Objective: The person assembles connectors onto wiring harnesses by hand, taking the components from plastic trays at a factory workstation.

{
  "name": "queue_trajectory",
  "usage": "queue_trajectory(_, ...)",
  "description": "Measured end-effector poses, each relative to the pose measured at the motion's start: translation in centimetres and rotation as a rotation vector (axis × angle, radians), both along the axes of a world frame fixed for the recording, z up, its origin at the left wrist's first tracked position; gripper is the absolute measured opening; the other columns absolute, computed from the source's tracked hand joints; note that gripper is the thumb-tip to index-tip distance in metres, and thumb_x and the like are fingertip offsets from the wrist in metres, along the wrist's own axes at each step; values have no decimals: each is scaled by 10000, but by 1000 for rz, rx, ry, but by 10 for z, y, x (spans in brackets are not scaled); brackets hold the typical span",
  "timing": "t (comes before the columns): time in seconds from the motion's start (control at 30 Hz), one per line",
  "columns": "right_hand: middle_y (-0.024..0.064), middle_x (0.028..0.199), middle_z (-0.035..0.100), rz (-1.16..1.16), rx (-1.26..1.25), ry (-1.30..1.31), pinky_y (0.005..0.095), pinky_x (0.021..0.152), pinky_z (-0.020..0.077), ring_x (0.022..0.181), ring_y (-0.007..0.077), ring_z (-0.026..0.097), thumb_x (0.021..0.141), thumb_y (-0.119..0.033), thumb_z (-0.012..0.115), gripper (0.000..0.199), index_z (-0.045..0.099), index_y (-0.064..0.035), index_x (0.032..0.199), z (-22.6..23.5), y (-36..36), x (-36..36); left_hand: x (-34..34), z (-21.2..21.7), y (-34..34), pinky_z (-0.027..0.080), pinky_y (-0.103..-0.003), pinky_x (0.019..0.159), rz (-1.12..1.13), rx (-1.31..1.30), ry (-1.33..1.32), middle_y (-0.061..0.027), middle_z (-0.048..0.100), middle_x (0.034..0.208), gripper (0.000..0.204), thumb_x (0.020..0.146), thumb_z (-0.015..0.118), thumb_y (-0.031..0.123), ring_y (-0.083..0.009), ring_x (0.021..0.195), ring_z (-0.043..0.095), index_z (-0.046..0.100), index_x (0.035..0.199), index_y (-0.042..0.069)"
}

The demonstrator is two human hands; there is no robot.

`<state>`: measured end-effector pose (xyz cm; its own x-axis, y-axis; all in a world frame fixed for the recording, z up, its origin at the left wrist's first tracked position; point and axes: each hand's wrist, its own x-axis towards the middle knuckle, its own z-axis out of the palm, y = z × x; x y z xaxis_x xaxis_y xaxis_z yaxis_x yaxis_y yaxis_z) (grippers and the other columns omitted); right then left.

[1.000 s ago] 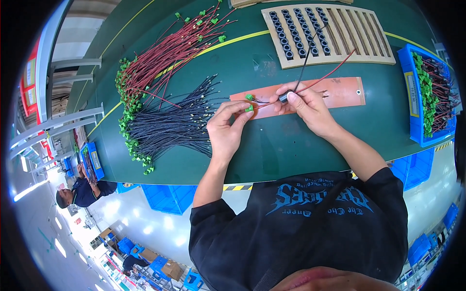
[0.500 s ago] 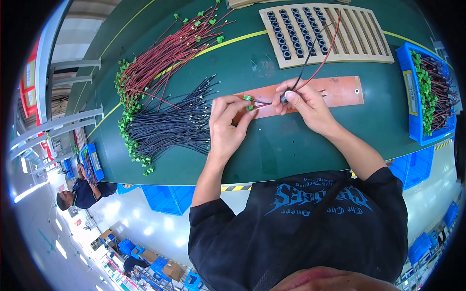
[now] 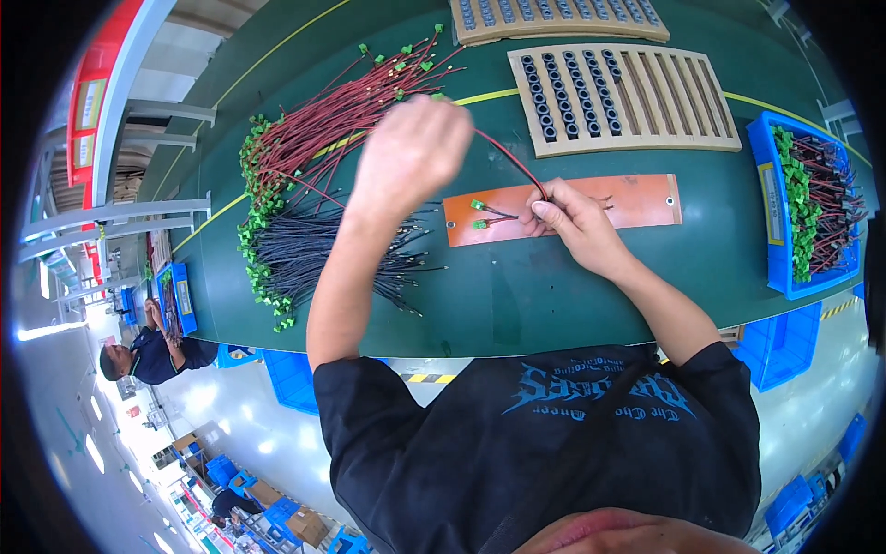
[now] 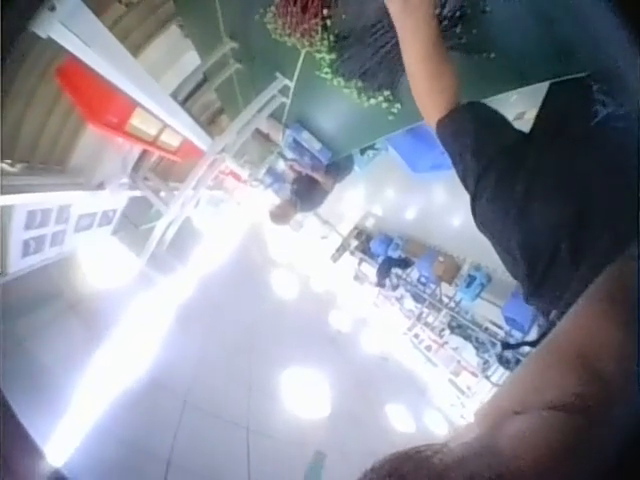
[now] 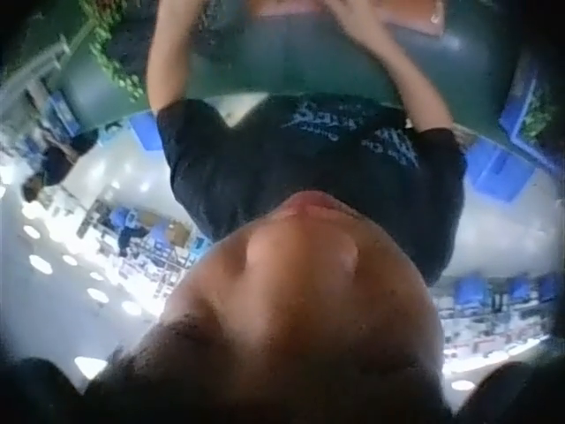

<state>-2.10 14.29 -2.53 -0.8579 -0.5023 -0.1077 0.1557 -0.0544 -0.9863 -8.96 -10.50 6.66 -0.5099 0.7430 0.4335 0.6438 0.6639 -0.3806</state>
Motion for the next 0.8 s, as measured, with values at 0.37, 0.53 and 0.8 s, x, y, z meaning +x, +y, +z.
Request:
queue_trajectory(0.37, 96, 1015, 673, -93, -114, -71, 281, 821, 574, 901, 137, 681, 1084, -142, 452, 201, 571, 12, 1134, -10, -1, 1, 35, -41, 64, 562, -347, 741, 130, 907, -284, -141, 709, 1056, 269, 854, 677, -43, -251, 921, 675, 733, 1098, 54)
queue_trajectory(0.53, 104, 1016, 682, -104, -127, -25, 289, 829, 579, 907, 154, 692, 1081, -131, 456, 214, 576, 26, 1164, -8, -4, 3, 39, -51, 76, 550, -386, 732, 213, 1028, -478, -139, 700, 960, 357, 885, 638, -70, -295, 823, 667, 678, 1218, 54)
queue_trajectory(0.8, 92, 1007, 689, -100, -45, 30, 286, 806, 581, 892, 146, 694, 1076, -127, 469, 209, 588, 18, 1170, -9, 0, 3, 45, -66, 93, 553, -324, 691, 214, 1153, -617, -129, 690, 933, 140, 922, 642, -43, -195, 805, 678, 679, 1056, -28)
